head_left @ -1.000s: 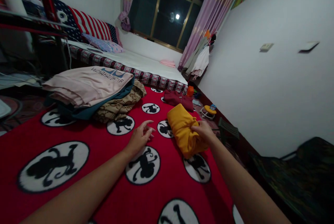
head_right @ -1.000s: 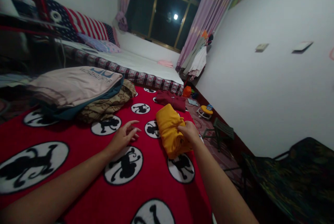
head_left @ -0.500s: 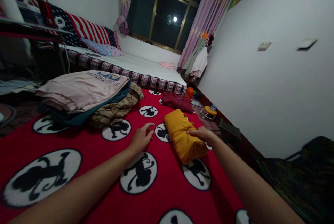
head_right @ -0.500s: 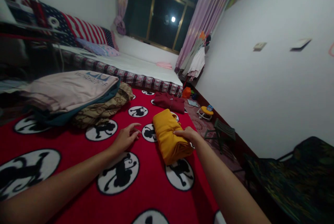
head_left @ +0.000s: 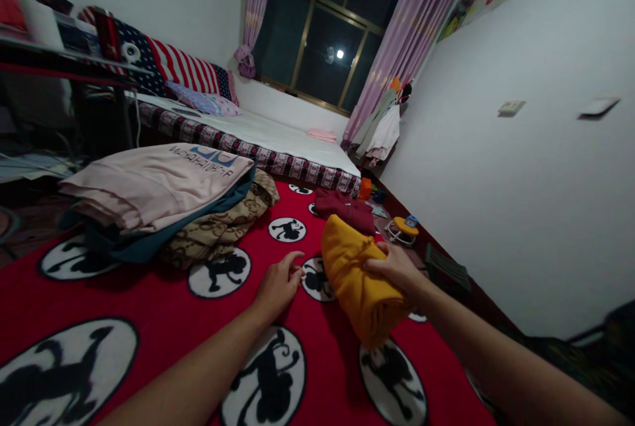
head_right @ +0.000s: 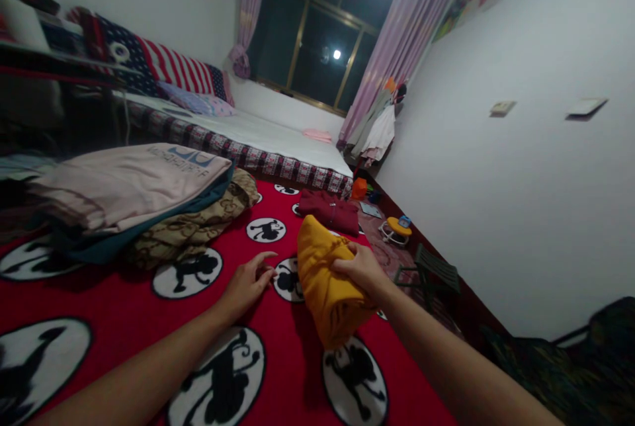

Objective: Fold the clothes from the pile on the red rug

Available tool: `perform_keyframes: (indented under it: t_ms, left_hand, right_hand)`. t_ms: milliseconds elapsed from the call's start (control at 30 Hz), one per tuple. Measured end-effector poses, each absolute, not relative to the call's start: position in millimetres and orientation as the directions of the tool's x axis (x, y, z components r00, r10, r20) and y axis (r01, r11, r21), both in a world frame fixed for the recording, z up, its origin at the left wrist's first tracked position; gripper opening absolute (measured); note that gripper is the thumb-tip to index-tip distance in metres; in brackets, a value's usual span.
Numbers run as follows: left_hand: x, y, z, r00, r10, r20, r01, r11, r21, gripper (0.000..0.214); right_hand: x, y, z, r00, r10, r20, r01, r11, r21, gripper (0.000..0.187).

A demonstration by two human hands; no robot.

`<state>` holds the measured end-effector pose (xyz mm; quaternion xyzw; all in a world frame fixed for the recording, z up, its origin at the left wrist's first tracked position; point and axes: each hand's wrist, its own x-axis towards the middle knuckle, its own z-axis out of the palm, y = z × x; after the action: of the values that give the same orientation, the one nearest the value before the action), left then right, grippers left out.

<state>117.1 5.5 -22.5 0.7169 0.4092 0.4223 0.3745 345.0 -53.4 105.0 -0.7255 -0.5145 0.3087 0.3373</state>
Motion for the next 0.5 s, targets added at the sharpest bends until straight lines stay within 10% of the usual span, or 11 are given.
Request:
perform_keyframes:
  t_ms: [267,500]
  left_hand:
    - [120.8,1.7,-19.1,0.334,0.916,0.221,0.428,-0.356,0.831,0.037]
    - [121.5,0.8,-19.6,0.347,0.918,0.193,0.429,-0.338,0.838,0.033]
  right_hand:
    - [396.6,79.4,207.0,0.36,0.79,0.497,0.911,-0.182,-0.37,0.046]
    - [421.2,177.9,166.9,0.461,0.704,0.541,0.878,-0.45,-0.163,0.059]
